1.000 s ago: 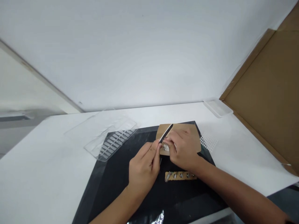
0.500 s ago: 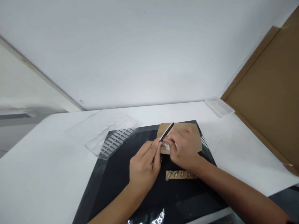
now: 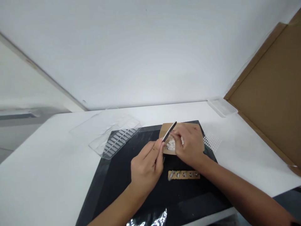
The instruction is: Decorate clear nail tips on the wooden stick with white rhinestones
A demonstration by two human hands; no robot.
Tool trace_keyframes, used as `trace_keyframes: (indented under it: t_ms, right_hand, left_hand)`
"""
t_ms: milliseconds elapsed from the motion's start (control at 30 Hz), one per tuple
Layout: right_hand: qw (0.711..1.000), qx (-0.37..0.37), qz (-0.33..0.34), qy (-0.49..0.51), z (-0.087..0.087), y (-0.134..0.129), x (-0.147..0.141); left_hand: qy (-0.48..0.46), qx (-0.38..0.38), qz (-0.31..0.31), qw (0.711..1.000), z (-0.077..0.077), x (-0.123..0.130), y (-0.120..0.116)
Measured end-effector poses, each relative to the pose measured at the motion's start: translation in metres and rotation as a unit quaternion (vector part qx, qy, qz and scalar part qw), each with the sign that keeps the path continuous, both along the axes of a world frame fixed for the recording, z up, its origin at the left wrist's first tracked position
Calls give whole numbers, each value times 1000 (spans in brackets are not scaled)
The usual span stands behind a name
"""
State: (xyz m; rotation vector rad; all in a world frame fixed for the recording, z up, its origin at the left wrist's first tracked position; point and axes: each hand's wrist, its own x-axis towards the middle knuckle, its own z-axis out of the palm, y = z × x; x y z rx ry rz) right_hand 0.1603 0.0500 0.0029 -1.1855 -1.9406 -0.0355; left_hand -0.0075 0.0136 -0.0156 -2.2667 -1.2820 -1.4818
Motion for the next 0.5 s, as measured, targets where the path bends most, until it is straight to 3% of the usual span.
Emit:
trace_keyframes:
  t_ms: [167, 500]
  right_hand:
    - [1000, -2, 26, -6, 2, 1, 0]
    - [1000, 20, -2, 0, -3, 1, -1]
  left_hand:
    - [5, -9, -6, 1000, 1, 1, -1]
    - [-20, -23, -6, 1000, -1, 0, 0]
